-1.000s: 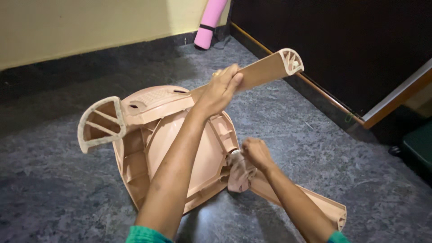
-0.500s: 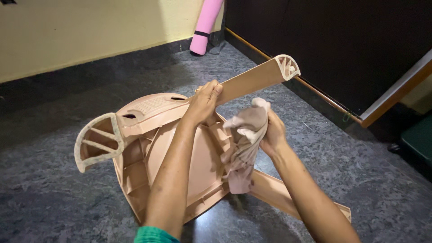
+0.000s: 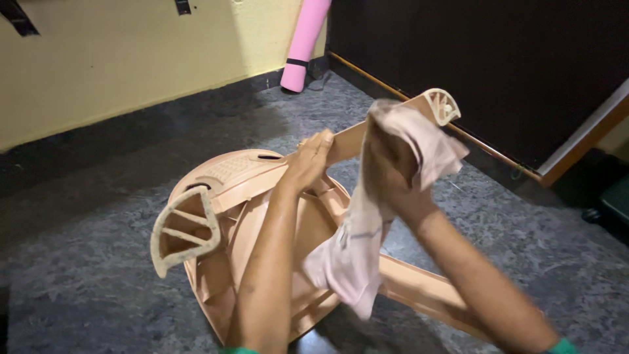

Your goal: The person wipes the underside, legs, and backrest of a beige plastic chair using a cloth. The chair is turned upright and placed under a desk after cleaning.

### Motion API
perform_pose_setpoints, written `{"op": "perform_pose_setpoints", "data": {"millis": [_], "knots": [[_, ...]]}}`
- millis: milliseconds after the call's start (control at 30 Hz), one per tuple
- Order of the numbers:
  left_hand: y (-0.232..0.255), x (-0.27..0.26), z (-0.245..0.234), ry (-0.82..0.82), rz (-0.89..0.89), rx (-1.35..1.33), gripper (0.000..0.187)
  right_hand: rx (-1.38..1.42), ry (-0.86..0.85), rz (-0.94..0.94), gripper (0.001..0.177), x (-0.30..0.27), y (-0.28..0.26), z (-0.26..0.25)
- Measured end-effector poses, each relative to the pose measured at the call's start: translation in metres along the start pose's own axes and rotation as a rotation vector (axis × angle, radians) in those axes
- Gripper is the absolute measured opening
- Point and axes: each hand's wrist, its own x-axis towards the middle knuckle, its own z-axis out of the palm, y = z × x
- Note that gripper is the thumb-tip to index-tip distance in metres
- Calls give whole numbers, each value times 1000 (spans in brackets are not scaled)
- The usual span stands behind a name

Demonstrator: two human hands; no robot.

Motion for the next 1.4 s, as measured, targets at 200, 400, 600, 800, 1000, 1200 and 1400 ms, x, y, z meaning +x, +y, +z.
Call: {"op": "perform_pose_setpoints", "data": {"millis": [200, 400, 600, 800, 1000, 1200, 1400], "knots": [[0, -4, -10, -103, -245, -304, 68, -460, -234, -406, 47, 30, 13, -31], [15, 2, -19, -166, -330, -614, 64, -774, -417, -393, 48, 1, 32, 5], [12, 2, -30, -257, -429, -656, 65, -1373, -590, -1086, 52, -32, 54, 105], [3, 4, -29, -150, -384, -262, 70, -324, -460, -585, 48, -63, 115, 144], [-5, 5, -26, -155, -330, -344, 70, -652, -857, -718, 30, -47, 160, 69], [-4, 1, -30, -262, -386, -616, 79, -814, -577, -779, 29, 13, 89, -27], [8, 8, -39, -293, -440, -630, 90, -776, -502, -716, 29, 18, 60, -6]]}}
